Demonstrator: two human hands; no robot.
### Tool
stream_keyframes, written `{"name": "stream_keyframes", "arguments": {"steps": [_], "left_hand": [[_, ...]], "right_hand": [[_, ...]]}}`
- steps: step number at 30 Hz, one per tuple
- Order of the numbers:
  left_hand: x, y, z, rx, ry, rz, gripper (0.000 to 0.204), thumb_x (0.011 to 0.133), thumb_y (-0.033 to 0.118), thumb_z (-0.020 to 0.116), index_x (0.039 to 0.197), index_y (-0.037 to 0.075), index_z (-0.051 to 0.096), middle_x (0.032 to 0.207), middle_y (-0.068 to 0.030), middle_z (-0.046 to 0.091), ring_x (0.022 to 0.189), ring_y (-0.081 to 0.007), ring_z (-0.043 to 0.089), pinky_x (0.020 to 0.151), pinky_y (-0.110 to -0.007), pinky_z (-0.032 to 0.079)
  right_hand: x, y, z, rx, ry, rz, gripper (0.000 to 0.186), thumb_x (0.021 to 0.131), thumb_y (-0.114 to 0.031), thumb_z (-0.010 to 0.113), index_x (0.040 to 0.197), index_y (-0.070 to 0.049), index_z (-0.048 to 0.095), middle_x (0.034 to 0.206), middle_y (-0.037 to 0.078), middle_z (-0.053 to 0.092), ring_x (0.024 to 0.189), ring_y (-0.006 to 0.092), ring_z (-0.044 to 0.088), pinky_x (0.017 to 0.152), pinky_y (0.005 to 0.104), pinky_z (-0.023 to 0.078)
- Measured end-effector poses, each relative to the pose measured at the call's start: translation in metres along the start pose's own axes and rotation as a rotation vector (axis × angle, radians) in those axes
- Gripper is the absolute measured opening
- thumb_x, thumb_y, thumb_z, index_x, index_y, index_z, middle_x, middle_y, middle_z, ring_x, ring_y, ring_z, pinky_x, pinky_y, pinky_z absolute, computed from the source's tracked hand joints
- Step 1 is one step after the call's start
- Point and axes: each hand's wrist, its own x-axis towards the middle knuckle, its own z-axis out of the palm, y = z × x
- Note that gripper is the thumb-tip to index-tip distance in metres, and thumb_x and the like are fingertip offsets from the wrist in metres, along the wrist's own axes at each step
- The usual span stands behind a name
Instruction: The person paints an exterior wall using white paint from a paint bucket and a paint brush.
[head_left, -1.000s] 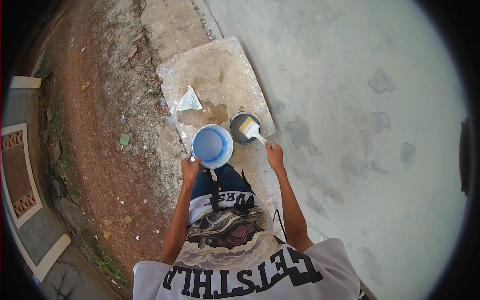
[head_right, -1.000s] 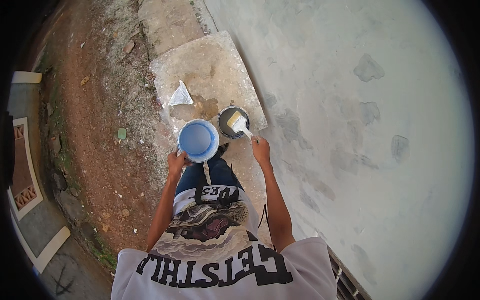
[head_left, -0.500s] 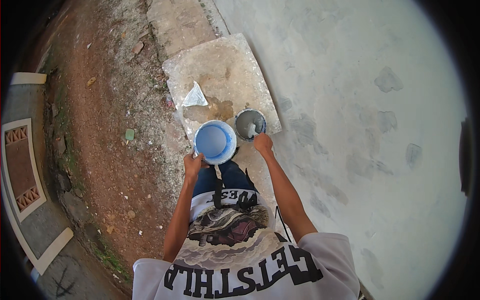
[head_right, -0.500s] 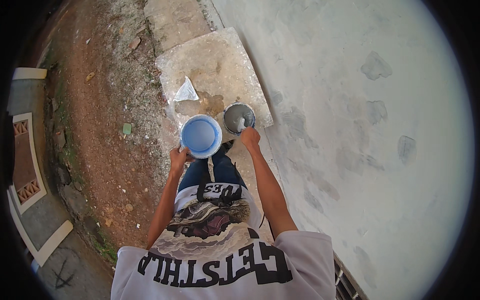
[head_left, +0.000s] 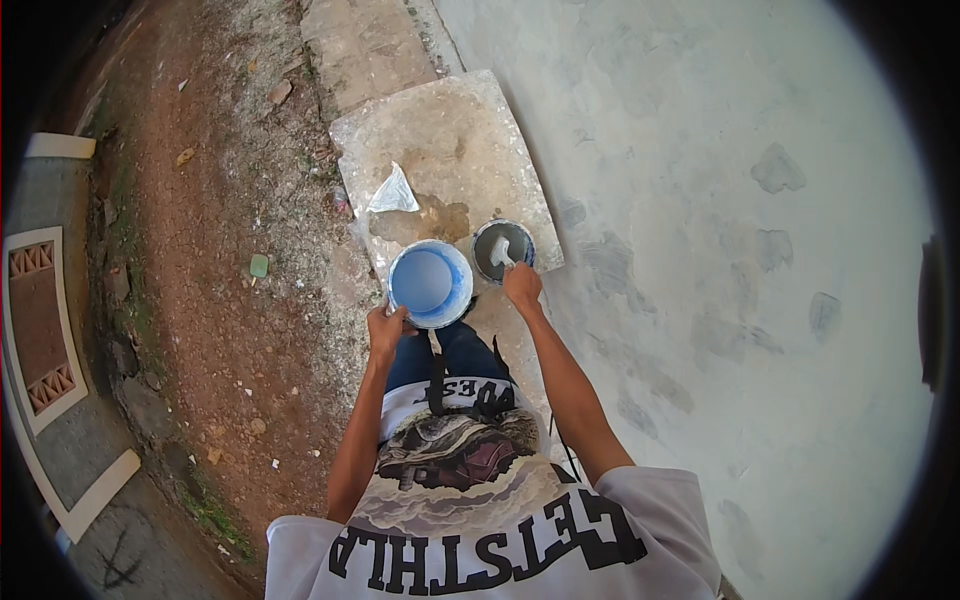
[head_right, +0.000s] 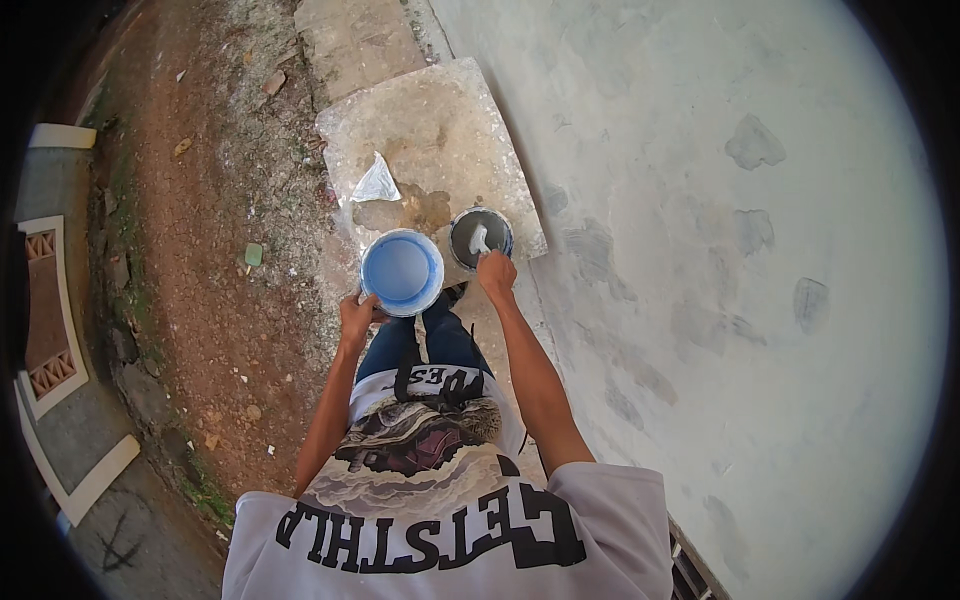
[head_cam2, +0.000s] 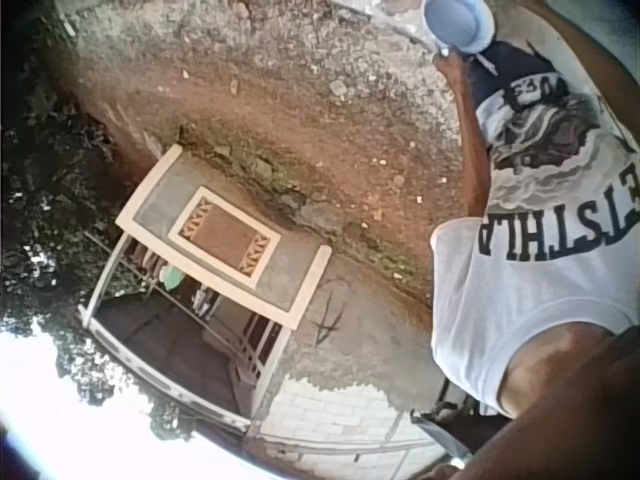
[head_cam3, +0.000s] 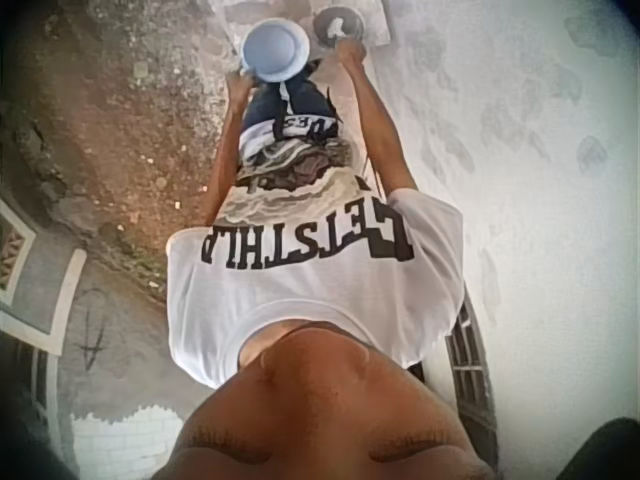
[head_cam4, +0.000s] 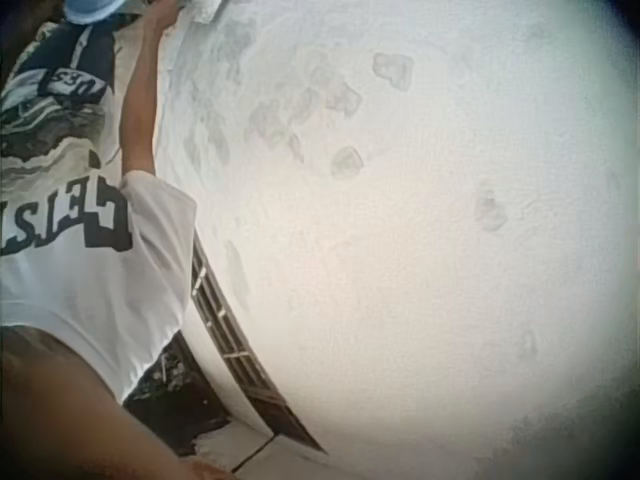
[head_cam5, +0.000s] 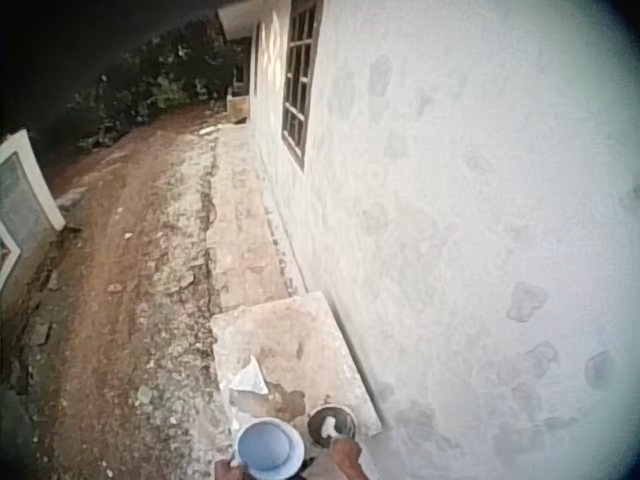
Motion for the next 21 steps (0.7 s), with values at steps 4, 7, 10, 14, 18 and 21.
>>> {"name": "stream_keyframes", "arguments": {"steps": [4, 7, 10, 14, 18, 21], "left_hand": [[-0.002, 0.0, -0.002, -0.013, -0.01, 0.017, 0.05, 0.084, 0.003, 0.055, 0.127, -0.019, 0.038, 0.079, -0.0145, 0.063, 0.055, -0.0215, 0.064, 0.046, -0.03, 0.056], [0.0, 0.001, 0.0, -0.02, -0.04, 0.021, 0.054, 0.084, 0.003, 0.055, 0.128, -0.02, 0.034, 0.08, -0.0158, 0.062, 0.055, -0.0241, 0.065, 0.046, -0.031, 0.057], [-0.001, -0.001, -0.003, -0.02, -0.027, 0.017, 0.052, 0.084, 0.003, 0.055, 0.127, -0.02, 0.035, 0.079, -0.0153, 0.062, 0.055, -0.0239, 0.065, 0.047, -0.031, 0.057], [-0.004, 0.006, -0.002, -0.041, -0.03, 0.028, 0.046, 0.083, 0.003, 0.055, 0.123, -0.018, 0.042, 0.077, -0.0132, 0.062, 0.055, -0.0215, 0.065, 0.046, -0.03, 0.057], [0.002, 0.005, -0.005, -0.031, -0.045, 0.027, 0.058, 0.085, 0.004, 0.056, 0.129, -0.022, 0.03, 0.08, -0.0169, 0.063, 0.052, -0.0264, 0.065, 0.046, -0.032, 0.056], [0.003, 0.005, -0.009, -0.023, -0.012, 0.034, 0.043, 0.083, 0.003, 0.055, 0.119, -0.018, 0.045, 0.076, -0.0137, 0.063, 0.054, -0.022, 0.065, 0.045, -0.03, 0.056]], "right_hand": [[0.0, 0.0, -0.004, -0.075, -0.103, -0.035, 0.033, 0.086, -0.031, 0.057, 0.087, 0.001, 0.067, 0.087, 0.023, 0.066, 0.084, 0.0385, 0.065, 0.074, 0.0473, 0.05], [-0.004, 0.002, -0.002, 0.006, 0.01, 0.036, 0.033, 0.086, -0.031, 0.057, 0.087, 0.001, 0.067, 0.087, 0.024, 0.066, 0.085, 0.0389, 0.064, 0.074, 0.0477, 0.05], [-0.01, 0.004, -0.006, -0.057, -0.102, -0.036, 0.034, 0.088, -0.031, 0.055, 0.089, 0.001, 0.066, 0.087, 0.024, 0.066, 0.085, 0.039, 0.064, 0.075, 0.0483, 0.049], [-0.012, 0.011, -0.02, 0.085, -0.002, 0.076, 0.038, 0.089, -0.033, 0.052, 0.091, 0.004, 0.064, 0.091, 0.026, 0.064, 0.089, 0.0422, 0.062, 0.077, 0.0497, 0.047], [-0.035, 0.04, -0.036, 0.297, 0.149, -0.09, 0.036, 0.093, -0.028, 0.049, 0.097, 0.007, 0.061, 0.086, 0.028, 0.063, 0.084, 0.0449, 0.06, 0.073, 0.0509, 0.046], [-0.066, 0.05, -0.049, 0.26, 0.123, -0.111, 0.036, 0.095, -0.024, 0.046, 0.108, 0.009, 0.055, 0.08, 0.029, 0.062, 0.077, 0.0456, 0.06, 0.067, 0.0515, 0.045]]}}
